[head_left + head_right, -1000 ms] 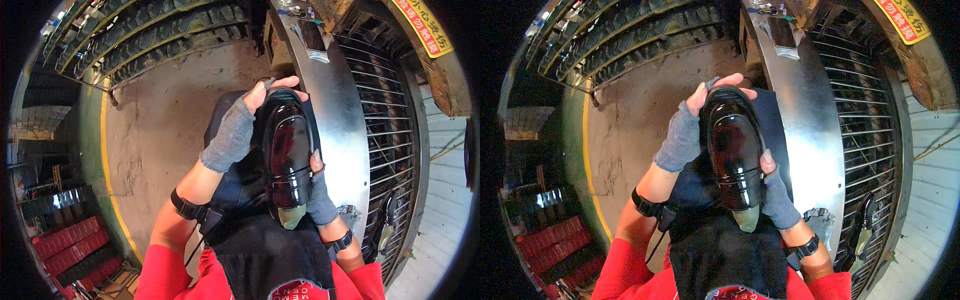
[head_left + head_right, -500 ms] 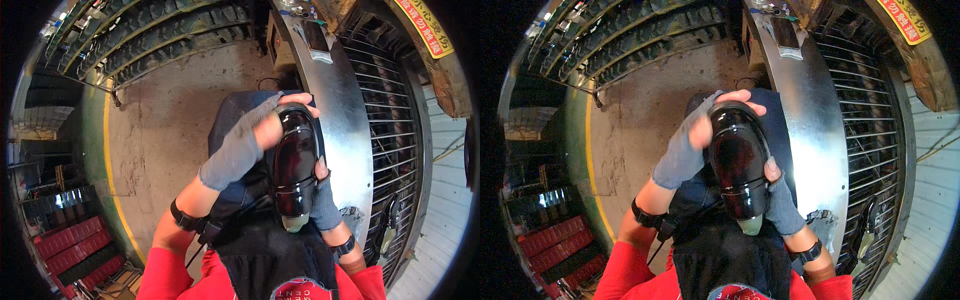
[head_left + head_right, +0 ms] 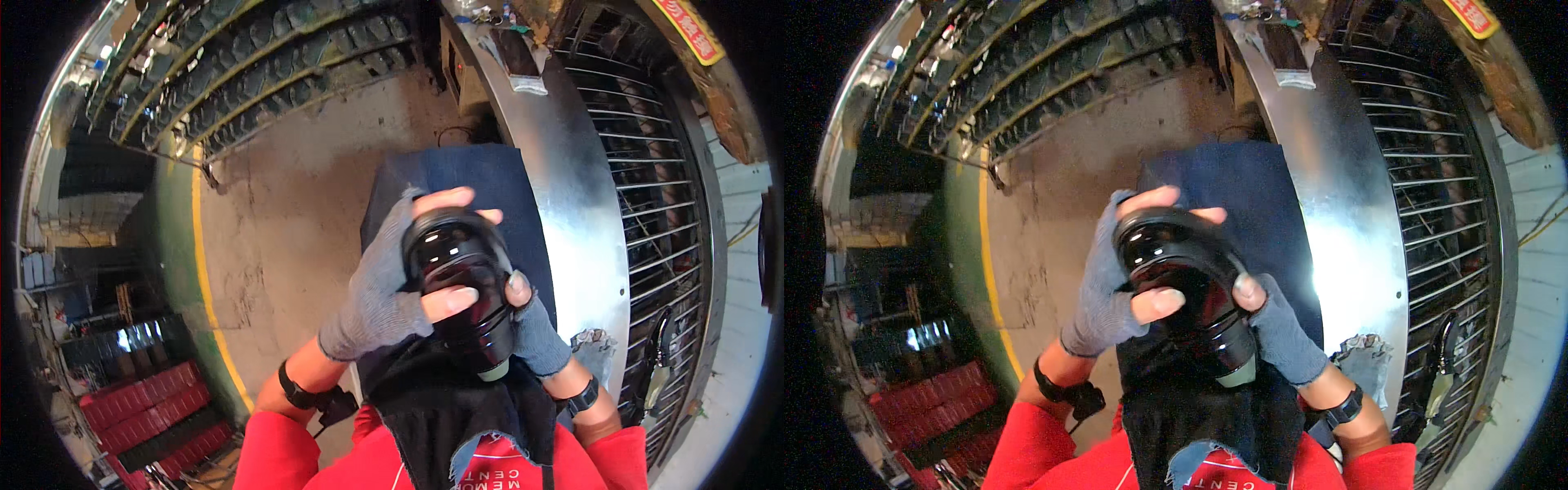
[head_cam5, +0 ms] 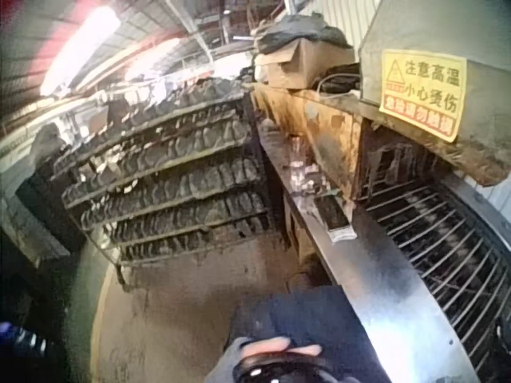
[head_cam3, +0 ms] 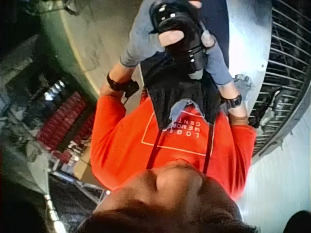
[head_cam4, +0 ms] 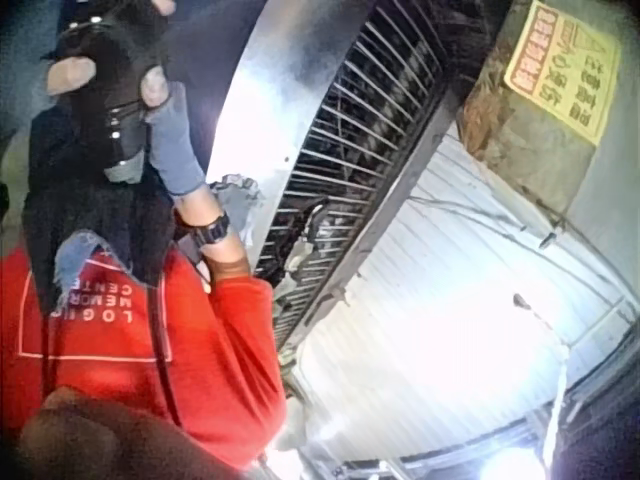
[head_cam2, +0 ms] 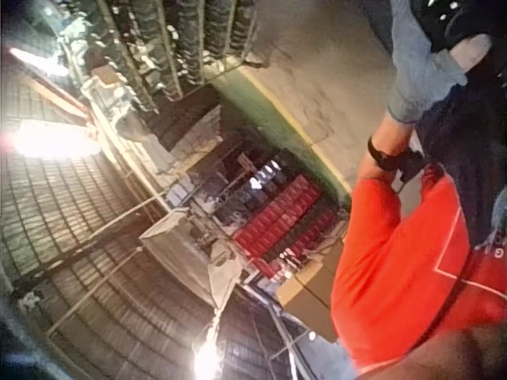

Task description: Polishing a series of black dress shoes using a rag and putting them on a conveyor.

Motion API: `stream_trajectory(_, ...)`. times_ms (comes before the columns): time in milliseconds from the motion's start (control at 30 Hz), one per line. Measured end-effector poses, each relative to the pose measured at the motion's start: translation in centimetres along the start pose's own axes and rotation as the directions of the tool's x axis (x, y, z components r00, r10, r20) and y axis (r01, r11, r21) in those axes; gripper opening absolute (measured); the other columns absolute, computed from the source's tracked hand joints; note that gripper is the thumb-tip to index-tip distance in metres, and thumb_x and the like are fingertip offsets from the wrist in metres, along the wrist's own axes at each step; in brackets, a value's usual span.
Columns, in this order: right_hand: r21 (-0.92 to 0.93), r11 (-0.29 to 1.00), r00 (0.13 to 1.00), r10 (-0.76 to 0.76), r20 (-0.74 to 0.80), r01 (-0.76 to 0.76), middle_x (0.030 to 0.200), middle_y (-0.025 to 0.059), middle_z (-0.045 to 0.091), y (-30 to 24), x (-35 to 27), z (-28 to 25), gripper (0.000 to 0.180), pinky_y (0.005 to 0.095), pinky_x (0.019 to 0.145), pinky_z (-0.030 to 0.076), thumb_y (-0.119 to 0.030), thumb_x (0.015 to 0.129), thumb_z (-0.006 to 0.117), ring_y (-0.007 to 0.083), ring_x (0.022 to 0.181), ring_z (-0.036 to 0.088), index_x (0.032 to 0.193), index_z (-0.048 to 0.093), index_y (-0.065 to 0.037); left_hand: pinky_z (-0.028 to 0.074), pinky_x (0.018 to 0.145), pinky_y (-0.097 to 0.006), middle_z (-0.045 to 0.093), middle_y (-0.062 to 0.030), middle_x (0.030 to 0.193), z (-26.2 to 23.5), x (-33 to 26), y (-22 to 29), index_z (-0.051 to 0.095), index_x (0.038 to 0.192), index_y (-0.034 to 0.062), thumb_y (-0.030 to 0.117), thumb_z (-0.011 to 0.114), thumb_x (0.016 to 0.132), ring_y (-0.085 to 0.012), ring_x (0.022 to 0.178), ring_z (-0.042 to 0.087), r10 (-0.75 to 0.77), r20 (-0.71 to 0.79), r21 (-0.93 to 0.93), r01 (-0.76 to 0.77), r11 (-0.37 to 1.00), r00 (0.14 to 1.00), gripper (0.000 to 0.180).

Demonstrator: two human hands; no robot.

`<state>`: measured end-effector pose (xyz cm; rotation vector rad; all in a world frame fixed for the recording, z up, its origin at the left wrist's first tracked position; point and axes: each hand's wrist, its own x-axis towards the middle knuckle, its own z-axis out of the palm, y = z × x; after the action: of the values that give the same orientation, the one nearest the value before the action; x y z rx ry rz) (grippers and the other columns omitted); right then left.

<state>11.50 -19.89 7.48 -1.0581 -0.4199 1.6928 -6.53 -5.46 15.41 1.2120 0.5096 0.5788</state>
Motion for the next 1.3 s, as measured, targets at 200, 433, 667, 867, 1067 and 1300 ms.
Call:
stream_trajectory(200,-0.293,0.925,0.949,-0.162,0.271,0.242,0.119,0.0105,0.075,-3.4,0.1,0.7,0.067,0.0318,0.093,0.056,-0.058,0.105,0.063,0.0167,0.101,0.071,0.132,0.069,0.004,0.054,0.111,-0.063,0.058,-0.0275,0.15,-0.9,-1.9,0.8,0.033,0.156,0.0218,0.045,0.1,0.073,-0.0452,0.131,0.064,0.28,-0.239,-0.11,-0.313,0.943,0.93,0.109)
stream_trajectory(433,0.188,0.982,0.965,0.055,-0.258,-0.006,0.126,0.0151,0.075,-3.0,-4.7,-4.4,0.071,0.0386,0.076,0.067,-0.056,0.102,0.068,0.0276,0.1,0.077,0.147,0.058,-0.001,0.045,0.119,-0.064,0.048,-0.0221,0.161,-2.5,-1.2,-2.1,0.036,0.158,0.02,0.05,0.099,0.073,-0.0486,0.142,0.054,0.327,-0.09,-0.187,-0.339,0.922,0.941,0.11)
stream_trajectory(667,-0.74,0.653,0.954,-0.296,-0.053,0.162,0.123,0.0063,0.071,-13.6,-1.0,-3.9,0.082,0.0322,0.103,0.052,-0.034,0.062,0.098,0.0161,0.116,0.066,0.13,0.068,-0.001,0.028,0.129,-0.039,0.039,-0.0173,0.17,1.7,2.4,-6.3,0.022,0.173,0.0046,0.025,0.072,0.103,-0.0234,0.155,0.039,0.011,0.101,0.048,-0.016,0.999,0.995,0.088)
stream_trajectory(867,-0.882,0.39,0.957,-0.222,0.188,0.264,0.112,0.0099,0.072,-12.5,0.7,-2.6,0.079,0.0352,0.099,0.053,-0.035,0.063,0.102,0.0238,0.11,0.07,0.127,0.067,-0.005,0.038,0.121,-0.037,0.053,-0.0173,0.155,2.6,3.3,-8.0,0.033,0.165,-0.0052,0.037,0.068,0.105,-0.0256,0.144,0.051,-0.076,-0.134,-0.014,0.075,0.997,0.988,0.08)
stream_trajectory(1067,-0.906,0.288,0.931,-0.287,0.226,0.309,0.098,0.0155,0.073,-11.4,1.0,-1.1,0.078,0.04,0.087,0.057,-0.049,0.062,0.101,0.0325,0.095,0.075,0.116,0.067,-0.005,0.044,0.112,-0.038,0.061,-0.0188,0.136,2.3,2.0,-9.0,0.048,0.149,-0.0059,0.044,0.058,0.106,-0.0277,0.128,0.059,0.177,-0.155,0.297,-0.126,0.947,0.972,0.067)
stream_trajectory(1300,-0.911,0.157,0.869,-0.396,0.296,0.382,0.097,0.0167,0.072,-10.7,0.3,1.0,0.076,0.0435,0.079,0.059,-0.051,0.064,0.098,0.04,0.088,0.074,0.114,0.065,-0.005,0.048,0.095,-0.038,0.054,-0.0103,0.115,2.9,0.5,-7.9,0.052,0.131,0.0021,0.059,0.062,0.094,-0.0238,0.106,0.058,0.18,-0.132,0.231,-0.146,0.962,0.975,0.069)
